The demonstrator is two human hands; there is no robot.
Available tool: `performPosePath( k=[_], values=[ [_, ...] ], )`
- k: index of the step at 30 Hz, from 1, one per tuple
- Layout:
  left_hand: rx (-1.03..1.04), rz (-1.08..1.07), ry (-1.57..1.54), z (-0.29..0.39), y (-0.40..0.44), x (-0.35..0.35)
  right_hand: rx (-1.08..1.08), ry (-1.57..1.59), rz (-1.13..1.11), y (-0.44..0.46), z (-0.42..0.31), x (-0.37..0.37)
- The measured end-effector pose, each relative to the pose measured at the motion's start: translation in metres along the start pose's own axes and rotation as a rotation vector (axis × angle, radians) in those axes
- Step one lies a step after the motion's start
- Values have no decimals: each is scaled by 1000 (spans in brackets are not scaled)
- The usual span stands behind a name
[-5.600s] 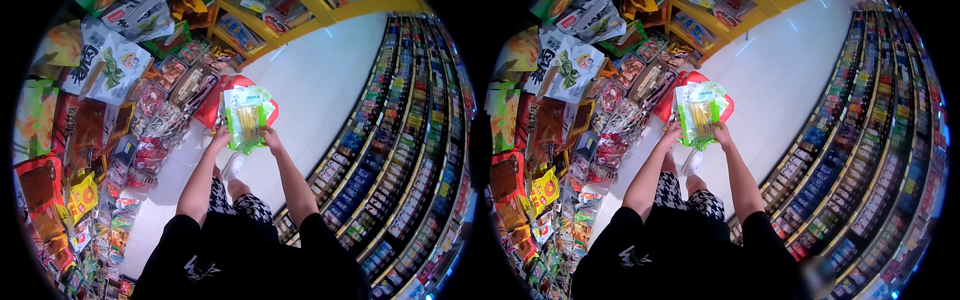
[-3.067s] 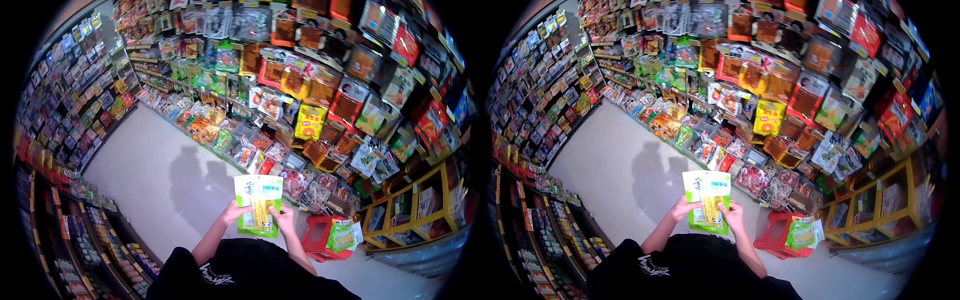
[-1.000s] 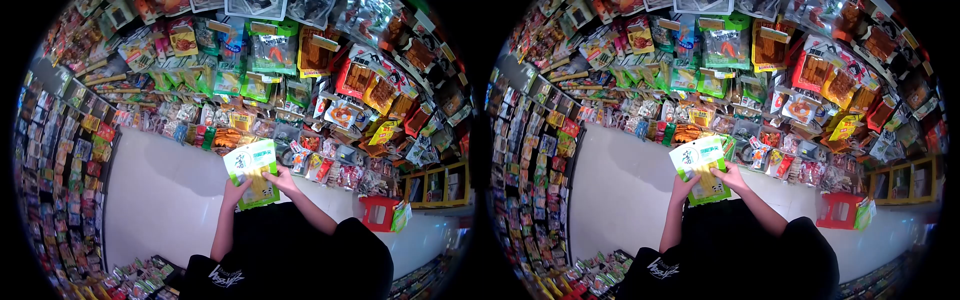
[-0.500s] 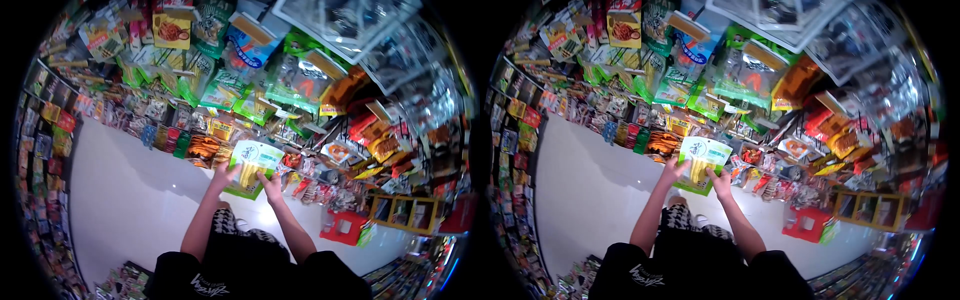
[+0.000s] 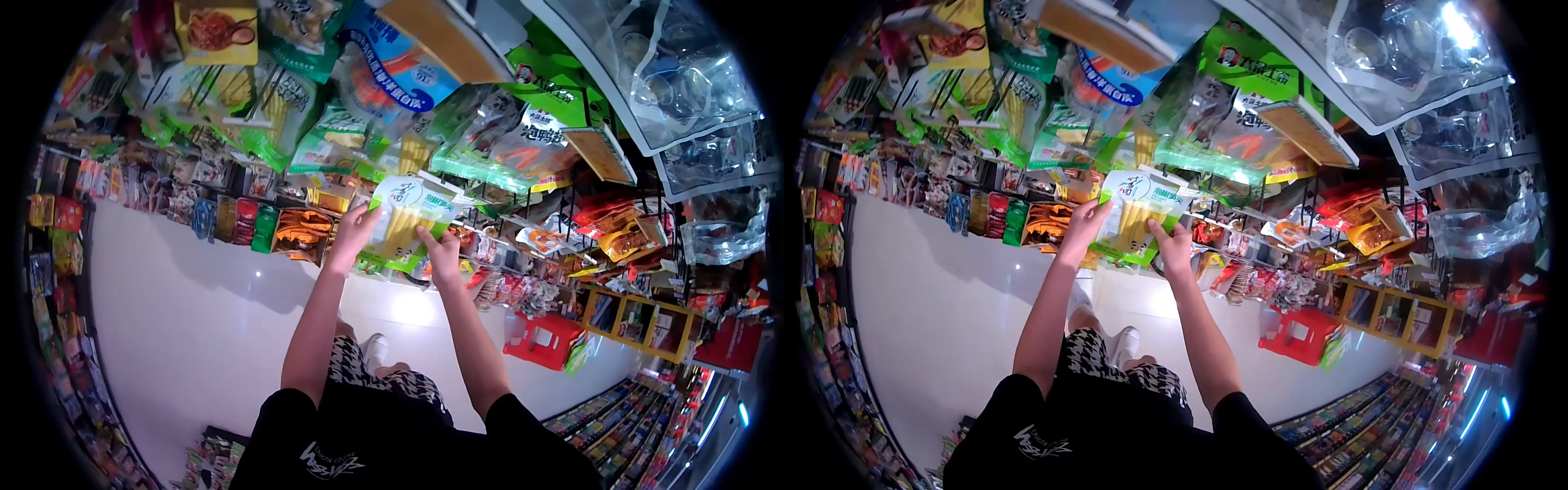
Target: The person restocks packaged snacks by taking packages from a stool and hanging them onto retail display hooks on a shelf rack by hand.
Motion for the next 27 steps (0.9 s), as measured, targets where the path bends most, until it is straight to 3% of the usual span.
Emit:
performPosePath(
  k=[5,17,27],
  values=[
    [-102,-31,49,15,6,1,64,35,17,5,6,3],
    [5,-197,68,8,39,5,63,136,18,13,-10,8],
    [-77,-177,17,17,53,13,36,150,30,19,-26,12]
  ],
)
Point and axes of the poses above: each hand's wrist, its own y-axis towards the middle knuckle, its own x-axis out of the palm, z = x × y, the point moved 3 cm from there along y, towards the middle knuckle, and after that the axes turned 12 degrees about z, right-handed, at the moved point
